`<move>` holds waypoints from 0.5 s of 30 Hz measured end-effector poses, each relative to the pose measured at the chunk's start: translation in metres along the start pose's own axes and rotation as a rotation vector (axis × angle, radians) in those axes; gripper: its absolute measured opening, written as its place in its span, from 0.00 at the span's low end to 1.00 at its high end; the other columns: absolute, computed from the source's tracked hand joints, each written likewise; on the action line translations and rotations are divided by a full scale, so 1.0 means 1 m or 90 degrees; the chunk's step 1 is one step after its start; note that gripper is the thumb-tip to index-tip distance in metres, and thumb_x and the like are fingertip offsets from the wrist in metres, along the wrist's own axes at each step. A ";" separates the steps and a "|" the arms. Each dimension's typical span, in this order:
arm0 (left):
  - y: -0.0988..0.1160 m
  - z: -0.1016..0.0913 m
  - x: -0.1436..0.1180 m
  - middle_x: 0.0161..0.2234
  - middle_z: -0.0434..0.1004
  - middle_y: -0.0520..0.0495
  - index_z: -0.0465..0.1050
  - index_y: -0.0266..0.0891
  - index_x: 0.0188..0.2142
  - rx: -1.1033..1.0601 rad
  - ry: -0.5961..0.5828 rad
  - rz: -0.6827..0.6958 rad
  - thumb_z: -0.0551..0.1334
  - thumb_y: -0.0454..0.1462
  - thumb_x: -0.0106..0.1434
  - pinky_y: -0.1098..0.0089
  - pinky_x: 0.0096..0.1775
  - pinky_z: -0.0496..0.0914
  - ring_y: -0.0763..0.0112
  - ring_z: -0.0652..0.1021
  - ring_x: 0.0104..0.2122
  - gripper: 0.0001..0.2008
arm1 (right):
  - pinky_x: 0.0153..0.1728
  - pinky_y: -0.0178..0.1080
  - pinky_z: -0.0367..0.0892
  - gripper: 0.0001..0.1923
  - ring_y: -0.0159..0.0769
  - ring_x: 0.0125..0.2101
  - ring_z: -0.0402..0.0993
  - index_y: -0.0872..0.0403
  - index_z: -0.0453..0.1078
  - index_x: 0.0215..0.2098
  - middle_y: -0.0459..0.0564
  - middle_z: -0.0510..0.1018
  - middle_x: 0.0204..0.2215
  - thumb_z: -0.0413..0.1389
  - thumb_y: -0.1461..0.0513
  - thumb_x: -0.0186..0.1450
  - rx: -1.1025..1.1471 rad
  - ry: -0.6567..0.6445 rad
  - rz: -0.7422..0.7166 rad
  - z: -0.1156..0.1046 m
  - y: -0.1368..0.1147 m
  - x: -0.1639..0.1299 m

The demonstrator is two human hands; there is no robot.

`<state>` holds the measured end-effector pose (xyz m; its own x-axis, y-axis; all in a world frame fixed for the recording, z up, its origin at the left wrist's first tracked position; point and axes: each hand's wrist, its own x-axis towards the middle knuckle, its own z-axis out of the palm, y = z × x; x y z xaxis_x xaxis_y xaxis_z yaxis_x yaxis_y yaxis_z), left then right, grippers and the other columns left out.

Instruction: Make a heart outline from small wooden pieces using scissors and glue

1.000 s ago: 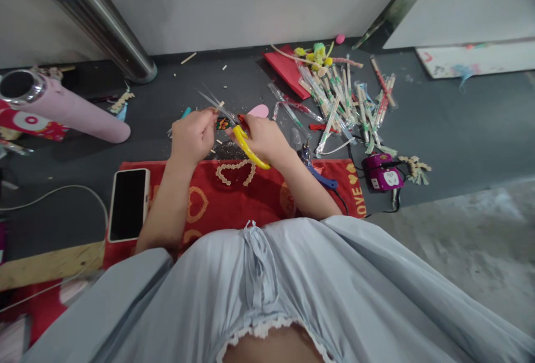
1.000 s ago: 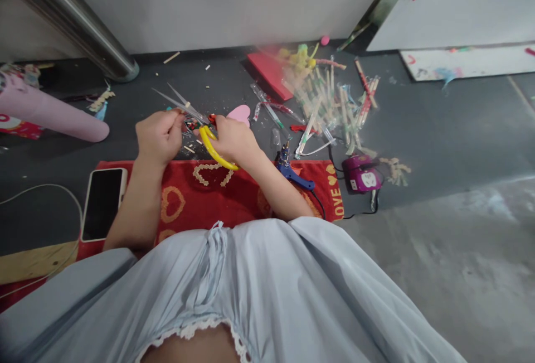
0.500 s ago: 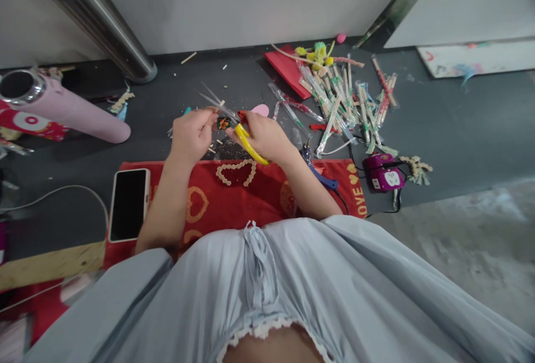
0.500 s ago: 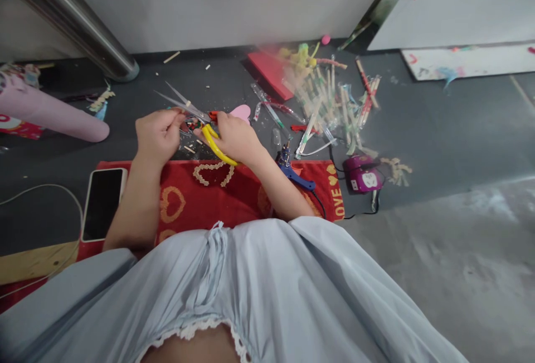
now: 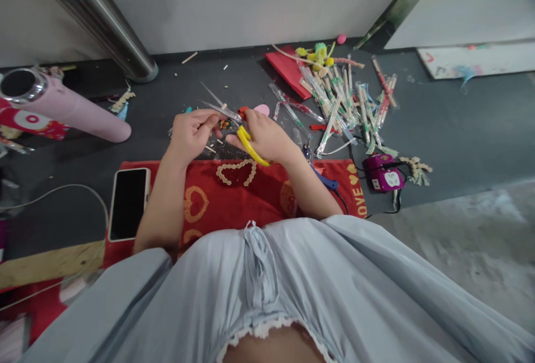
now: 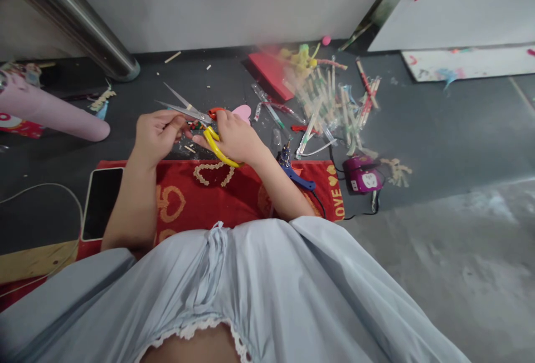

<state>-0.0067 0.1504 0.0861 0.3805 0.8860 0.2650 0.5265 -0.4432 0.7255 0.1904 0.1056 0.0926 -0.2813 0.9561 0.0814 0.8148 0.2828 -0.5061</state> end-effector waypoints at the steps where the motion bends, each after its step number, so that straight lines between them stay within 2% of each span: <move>1: -0.001 0.001 0.000 0.23 0.77 0.47 0.79 0.43 0.38 -0.007 -0.004 -0.011 0.50 0.55 0.69 0.69 0.28 0.71 0.71 0.75 0.22 0.25 | 0.54 0.47 0.63 0.45 0.49 0.52 0.72 0.63 0.61 0.58 0.66 0.75 0.51 0.40 0.33 0.66 0.003 0.002 -0.002 0.000 0.000 0.000; 4: -0.004 0.002 -0.001 0.23 0.77 0.46 0.79 0.43 0.40 -0.044 -0.027 -0.037 0.50 0.57 0.68 0.70 0.24 0.67 0.73 0.70 0.19 0.26 | 0.54 0.47 0.63 0.46 0.50 0.52 0.72 0.63 0.61 0.57 0.67 0.75 0.51 0.39 0.32 0.65 0.006 -0.006 -0.007 -0.002 0.000 -0.001; 7: -0.005 0.001 -0.001 0.24 0.77 0.45 0.79 0.44 0.42 -0.064 -0.056 -0.045 0.50 0.58 0.68 0.69 0.25 0.67 0.73 0.69 0.19 0.27 | 0.53 0.47 0.63 0.47 0.50 0.50 0.72 0.64 0.63 0.54 0.67 0.75 0.49 0.37 0.31 0.64 0.006 -0.028 -0.011 -0.003 0.000 -0.001; 11: -0.005 -0.002 -0.002 0.22 0.75 0.46 0.78 0.44 0.44 -0.018 -0.073 -0.043 0.47 0.59 0.69 0.67 0.26 0.69 0.73 0.68 0.18 0.29 | 0.53 0.46 0.63 0.46 0.48 0.50 0.72 0.61 0.63 0.55 0.65 0.75 0.49 0.38 0.31 0.64 0.003 -0.032 -0.013 -0.003 0.001 -0.001; 15: -0.006 -0.002 -0.002 0.22 0.75 0.47 0.77 0.44 0.44 0.011 -0.081 -0.049 0.44 0.60 0.70 0.67 0.24 0.68 0.74 0.66 0.16 0.31 | 0.51 0.44 0.63 0.45 0.48 0.50 0.73 0.63 0.63 0.56 0.66 0.76 0.50 0.39 0.33 0.66 0.003 -0.036 0.005 -0.004 -0.001 0.000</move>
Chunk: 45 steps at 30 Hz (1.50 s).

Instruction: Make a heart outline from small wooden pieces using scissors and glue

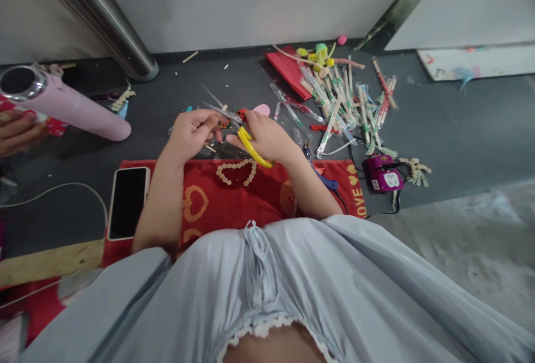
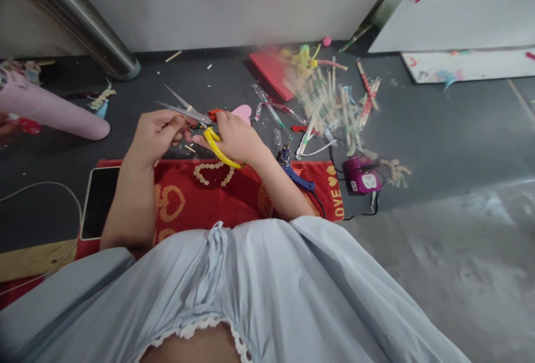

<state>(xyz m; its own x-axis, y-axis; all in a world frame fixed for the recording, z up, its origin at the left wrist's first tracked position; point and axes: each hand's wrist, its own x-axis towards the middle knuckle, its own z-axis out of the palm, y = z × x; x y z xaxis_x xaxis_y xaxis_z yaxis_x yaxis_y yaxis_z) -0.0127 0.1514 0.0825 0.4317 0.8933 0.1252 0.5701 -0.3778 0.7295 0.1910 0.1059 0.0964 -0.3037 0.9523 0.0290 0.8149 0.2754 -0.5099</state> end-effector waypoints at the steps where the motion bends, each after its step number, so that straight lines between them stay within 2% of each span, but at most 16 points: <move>1: 0.000 0.000 0.000 0.21 0.74 0.47 0.77 0.44 0.44 -0.006 0.000 -0.002 0.44 0.60 0.69 0.67 0.23 0.67 0.75 0.65 0.15 0.31 | 0.50 0.43 0.63 0.44 0.48 0.49 0.74 0.63 0.64 0.56 0.66 0.76 0.50 0.39 0.33 0.67 -0.003 -0.004 0.012 0.000 -0.001 0.000; 8: 0.001 -0.001 0.003 0.20 0.73 0.48 0.77 0.43 0.36 -0.029 0.020 0.009 0.46 0.62 0.68 0.69 0.20 0.63 0.75 0.64 0.14 0.31 | 0.43 0.39 0.61 0.39 0.44 0.45 0.75 0.61 0.65 0.55 0.61 0.79 0.45 0.40 0.37 0.70 -0.008 -0.002 0.070 0.000 -0.010 0.002; 12: 0.000 -0.001 0.006 0.19 0.73 0.48 0.76 0.42 0.32 -0.009 0.030 0.023 0.45 0.61 0.69 0.69 0.21 0.63 0.75 0.65 0.15 0.32 | 0.38 0.39 0.59 0.36 0.43 0.42 0.75 0.60 0.68 0.52 0.59 0.80 0.43 0.42 0.38 0.70 -0.029 -0.011 0.103 0.000 -0.012 0.003; 17: 0.006 0.000 0.004 0.21 0.75 0.50 0.76 0.41 0.33 0.045 0.045 0.033 0.47 0.53 0.72 0.70 0.30 0.67 0.72 0.71 0.22 0.26 | 0.33 0.38 0.55 0.34 0.44 0.39 0.76 0.59 0.70 0.47 0.59 0.81 0.42 0.42 0.39 0.71 -0.068 -0.036 0.135 0.000 -0.015 0.004; 21: 0.008 0.006 0.004 0.26 0.76 0.49 0.75 0.41 0.36 0.161 0.106 0.079 0.49 0.47 0.72 0.69 0.36 0.68 0.69 0.75 0.28 0.20 | 0.32 0.38 0.52 0.33 0.43 0.39 0.76 0.59 0.70 0.46 0.59 0.81 0.42 0.41 0.40 0.72 -0.073 -0.049 0.124 0.000 -0.014 0.006; 27: -0.005 0.013 0.007 0.28 0.76 0.47 0.74 0.41 0.37 0.253 0.132 0.121 0.47 0.44 0.73 0.67 0.38 0.68 0.66 0.77 0.32 0.19 | 0.33 0.38 0.52 0.33 0.42 0.39 0.76 0.60 0.68 0.46 0.59 0.81 0.42 0.42 0.39 0.71 -0.077 -0.036 0.086 -0.002 -0.011 0.004; 36: -0.009 0.012 0.007 0.30 0.78 0.45 0.75 0.42 0.40 0.248 0.119 0.145 0.46 0.45 0.73 0.66 0.40 0.69 0.64 0.78 0.34 0.20 | 0.36 0.39 0.57 0.37 0.43 0.39 0.75 0.60 0.68 0.47 0.59 0.80 0.41 0.38 0.37 0.70 -0.062 -0.033 0.031 -0.003 -0.002 0.004; 40: -0.007 0.011 0.007 0.27 0.76 0.47 0.72 0.43 0.33 0.206 0.127 0.140 0.47 0.47 0.73 0.68 0.39 0.69 0.66 0.77 0.32 0.20 | 0.40 0.41 0.62 0.41 0.46 0.42 0.75 0.61 0.67 0.49 0.62 0.79 0.44 0.37 0.34 0.68 -0.058 -0.006 0.039 0.001 -0.001 0.004; 45: 0.001 0.006 0.005 0.22 0.71 0.50 0.65 0.42 0.23 0.094 0.110 0.118 0.49 0.49 0.72 0.69 0.35 0.69 0.70 0.74 0.26 0.24 | 0.50 0.48 0.65 0.47 0.52 0.50 0.73 0.64 0.62 0.56 0.67 0.75 0.49 0.37 0.31 0.65 -0.041 0.063 -0.003 0.009 0.003 0.004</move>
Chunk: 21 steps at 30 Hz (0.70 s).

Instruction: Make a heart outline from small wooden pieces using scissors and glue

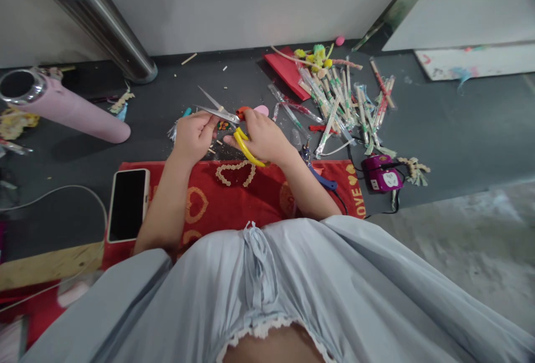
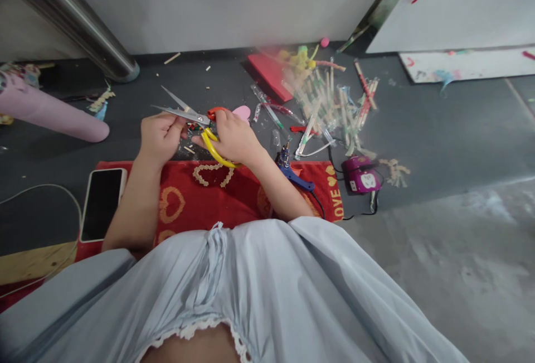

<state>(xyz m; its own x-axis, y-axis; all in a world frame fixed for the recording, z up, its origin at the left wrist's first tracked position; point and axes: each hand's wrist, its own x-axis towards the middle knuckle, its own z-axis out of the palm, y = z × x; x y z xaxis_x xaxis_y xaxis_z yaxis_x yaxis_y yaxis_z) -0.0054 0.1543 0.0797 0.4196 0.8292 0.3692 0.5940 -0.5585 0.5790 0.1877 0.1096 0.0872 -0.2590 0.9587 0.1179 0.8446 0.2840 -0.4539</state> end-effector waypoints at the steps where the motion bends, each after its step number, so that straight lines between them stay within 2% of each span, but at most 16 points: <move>1: 0.001 -0.001 0.000 0.21 0.70 0.50 0.66 0.42 0.23 -0.034 -0.008 -0.009 0.49 0.49 0.72 0.69 0.34 0.68 0.71 0.74 0.25 0.24 | 0.52 0.49 0.65 0.48 0.53 0.51 0.72 0.64 0.62 0.56 0.68 0.75 0.50 0.37 0.30 0.64 -0.001 0.006 -0.009 0.001 0.001 0.000; 5: 0.003 -0.002 -0.002 0.18 0.67 0.52 0.72 0.42 0.28 -0.159 -0.067 -0.073 0.51 0.53 0.70 0.71 0.27 0.65 0.74 0.69 0.20 0.24 | 0.52 0.52 0.66 0.48 0.54 0.50 0.71 0.62 0.61 0.55 0.67 0.74 0.49 0.37 0.29 0.62 -0.009 -0.004 -0.033 0.002 0.005 -0.001; 9: 0.003 -0.004 -0.004 0.18 0.66 0.52 0.77 0.42 0.33 -0.229 -0.111 -0.129 0.52 0.55 0.69 0.72 0.22 0.60 0.76 0.64 0.16 0.24 | 0.51 0.52 0.67 0.45 0.52 0.49 0.72 0.59 0.61 0.53 0.65 0.74 0.47 0.37 0.30 0.63 0.004 -0.007 -0.053 0.002 0.004 -0.002; 15: 0.007 -0.008 -0.004 0.17 0.65 0.53 0.79 0.42 0.35 -0.232 -0.098 -0.139 0.53 0.53 0.69 0.73 0.20 0.59 0.77 0.62 0.15 0.23 | 0.49 0.47 0.66 0.43 0.49 0.47 0.73 0.61 0.62 0.54 0.65 0.76 0.48 0.37 0.32 0.66 0.012 -0.003 -0.025 -0.001 0.000 -0.002; 21: 0.008 -0.006 -0.005 0.17 0.67 0.52 0.80 0.44 0.38 -0.194 -0.073 -0.122 0.52 0.51 0.70 0.72 0.21 0.61 0.75 0.64 0.16 0.21 | 0.43 0.42 0.64 0.40 0.48 0.45 0.74 0.61 0.65 0.52 0.64 0.77 0.46 0.39 0.35 0.68 -0.010 -0.047 0.038 -0.010 -0.009 -0.002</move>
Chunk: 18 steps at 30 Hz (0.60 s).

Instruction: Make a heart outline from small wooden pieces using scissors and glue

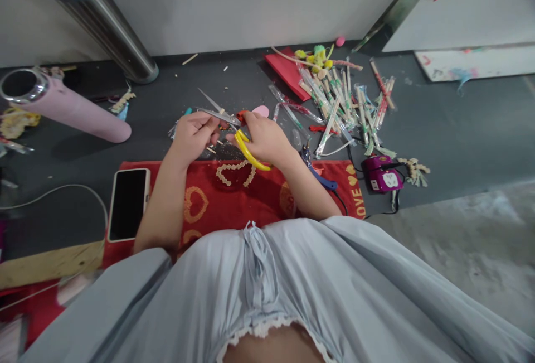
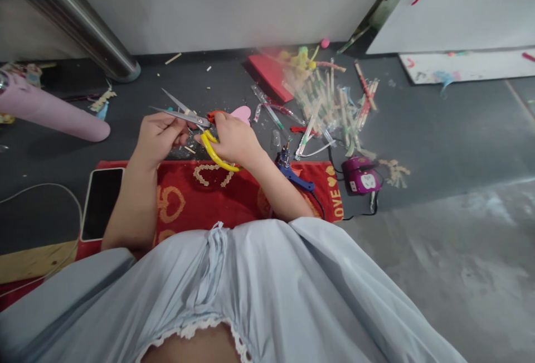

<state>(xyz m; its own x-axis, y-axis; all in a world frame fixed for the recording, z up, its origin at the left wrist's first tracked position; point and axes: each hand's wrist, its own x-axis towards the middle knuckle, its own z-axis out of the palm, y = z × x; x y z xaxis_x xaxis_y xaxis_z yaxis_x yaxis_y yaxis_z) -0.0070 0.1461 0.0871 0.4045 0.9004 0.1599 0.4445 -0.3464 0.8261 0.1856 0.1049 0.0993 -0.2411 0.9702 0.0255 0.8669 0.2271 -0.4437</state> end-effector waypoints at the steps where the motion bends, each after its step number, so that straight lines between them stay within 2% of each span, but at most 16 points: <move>1: 0.000 0.000 0.000 0.18 0.68 0.52 0.80 0.44 0.38 0.011 0.001 0.005 0.52 0.51 0.70 0.71 0.21 0.62 0.75 0.65 0.16 0.21 | 0.42 0.42 0.64 0.40 0.48 0.45 0.75 0.61 0.65 0.52 0.63 0.78 0.46 0.39 0.35 0.69 -0.005 -0.007 0.010 -0.001 -0.001 0.000; 5: 0.001 -0.001 0.001 0.18 0.70 0.51 0.79 0.43 0.36 0.060 0.006 0.027 0.50 0.51 0.71 0.70 0.25 0.66 0.73 0.70 0.19 0.23 | 0.39 0.41 0.62 0.38 0.47 0.43 0.75 0.60 0.66 0.51 0.62 0.78 0.45 0.41 0.36 0.69 -0.016 -0.020 0.037 -0.001 -0.003 0.000; 11: 0.005 -0.003 0.004 0.19 0.71 0.50 0.73 0.42 0.25 0.074 0.003 0.033 0.51 0.51 0.71 0.68 0.35 0.72 0.70 0.75 0.25 0.24 | 0.38 0.41 0.61 0.36 0.47 0.42 0.76 0.60 0.68 0.48 0.62 0.79 0.44 0.42 0.36 0.69 -0.032 -0.028 0.055 0.001 -0.004 0.001; 15: 0.002 -0.002 0.005 0.21 0.72 0.49 0.66 0.42 0.18 0.123 0.018 0.059 0.51 0.50 0.71 0.67 0.35 0.71 0.70 0.74 0.26 0.27 | 0.37 0.40 0.60 0.35 0.47 0.41 0.76 0.60 0.68 0.48 0.61 0.80 0.44 0.42 0.37 0.70 -0.037 -0.043 0.040 0.001 -0.002 0.002; 18: -0.002 -0.001 0.005 0.22 0.74 0.48 0.64 0.42 0.17 0.136 0.024 0.075 0.50 0.49 0.70 0.67 0.35 0.70 0.69 0.75 0.27 0.27 | 0.38 0.40 0.60 0.37 0.46 0.42 0.76 0.60 0.67 0.49 0.61 0.80 0.44 0.39 0.37 0.70 -0.030 -0.042 0.008 0.000 0.002 0.003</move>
<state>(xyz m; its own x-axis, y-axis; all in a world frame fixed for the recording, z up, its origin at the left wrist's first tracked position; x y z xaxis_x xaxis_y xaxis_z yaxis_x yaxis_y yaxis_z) -0.0066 0.1515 0.0873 0.4352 0.8582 0.2724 0.5565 -0.4942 0.6679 0.1861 0.1078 0.0982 -0.2569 0.9656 -0.0400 0.8892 0.2200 -0.4011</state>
